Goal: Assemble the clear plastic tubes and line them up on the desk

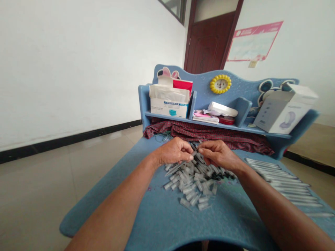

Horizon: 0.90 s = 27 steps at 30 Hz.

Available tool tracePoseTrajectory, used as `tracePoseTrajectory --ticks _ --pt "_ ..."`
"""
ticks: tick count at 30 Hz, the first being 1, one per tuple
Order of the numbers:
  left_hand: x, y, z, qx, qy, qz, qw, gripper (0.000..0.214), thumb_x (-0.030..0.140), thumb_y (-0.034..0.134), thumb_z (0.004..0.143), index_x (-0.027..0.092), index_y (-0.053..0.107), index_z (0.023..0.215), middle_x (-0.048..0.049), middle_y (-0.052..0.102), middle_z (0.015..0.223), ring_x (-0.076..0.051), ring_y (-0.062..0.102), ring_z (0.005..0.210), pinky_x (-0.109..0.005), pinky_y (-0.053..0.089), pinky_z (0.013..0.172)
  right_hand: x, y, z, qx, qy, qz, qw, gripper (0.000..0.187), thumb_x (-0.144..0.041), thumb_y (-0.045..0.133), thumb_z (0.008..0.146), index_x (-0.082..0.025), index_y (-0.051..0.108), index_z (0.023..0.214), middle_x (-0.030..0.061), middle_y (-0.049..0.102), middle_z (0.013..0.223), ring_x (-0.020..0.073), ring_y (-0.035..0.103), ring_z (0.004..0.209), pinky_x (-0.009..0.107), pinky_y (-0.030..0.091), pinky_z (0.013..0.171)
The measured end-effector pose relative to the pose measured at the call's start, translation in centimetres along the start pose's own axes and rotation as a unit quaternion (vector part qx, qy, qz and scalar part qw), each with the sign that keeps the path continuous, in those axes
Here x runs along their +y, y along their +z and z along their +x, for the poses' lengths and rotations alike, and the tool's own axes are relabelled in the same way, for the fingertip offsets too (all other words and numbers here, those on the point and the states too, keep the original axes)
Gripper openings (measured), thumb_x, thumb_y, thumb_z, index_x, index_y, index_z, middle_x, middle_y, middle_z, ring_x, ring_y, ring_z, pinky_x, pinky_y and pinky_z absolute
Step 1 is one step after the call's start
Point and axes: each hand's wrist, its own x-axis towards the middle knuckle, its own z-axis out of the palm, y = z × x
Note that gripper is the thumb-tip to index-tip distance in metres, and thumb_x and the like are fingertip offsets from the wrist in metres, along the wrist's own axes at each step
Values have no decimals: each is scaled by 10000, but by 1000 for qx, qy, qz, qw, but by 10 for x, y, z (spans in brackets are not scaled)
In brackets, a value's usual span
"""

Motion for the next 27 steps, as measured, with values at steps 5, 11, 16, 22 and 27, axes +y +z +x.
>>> tracePoseTrajectory --ticks 5,11,16,22,27 --pt "5 2 -3 -40 -1 5 999 169 262 643 648 115 644 732 48 534 511 -69 443 441 -184 329 446 -6 -6 -4 -37 -17 -46 998 270 -366 533 811 -129 607 705 -36 508 487 45 371 366 164 262 354" --pt "9 4 -5 -76 5 9 997 121 233 632 649 116 620 678 63 473 479 -63 394 443 -181 286 435 -8 -7 -4 -95 -21 -55 994 341 -381 503 838 -149 496 588 -37 501 478 48 389 368 169 297 371" --pt "9 2 -5 -99 23 21 995 115 233 633 655 119 618 665 69 450 495 -55 377 457 -181 269 457 -5 -9 -5 -130 -28 -15 991 362 -426 523 835 -140 507 613 -31 526 502 43 405 365 164 313 368" --pt "7 0 -4 -90 45 49 994 145 234 627 661 106 655 724 50 513 560 -70 430 533 -177 304 515 3 -11 -4 -125 -31 37 991 328 -434 584 798 -111 596 742 -23 546 522 46 414 362 162 311 349" --pt "8 0 -4 -58 55 80 994 112 198 613 661 107 648 714 61 486 542 -63 411 521 -175 307 523 5 -8 -3 -97 -30 18 995 306 -423 582 800 -118 607 780 -30 541 516 47 409 357 163 309 348"
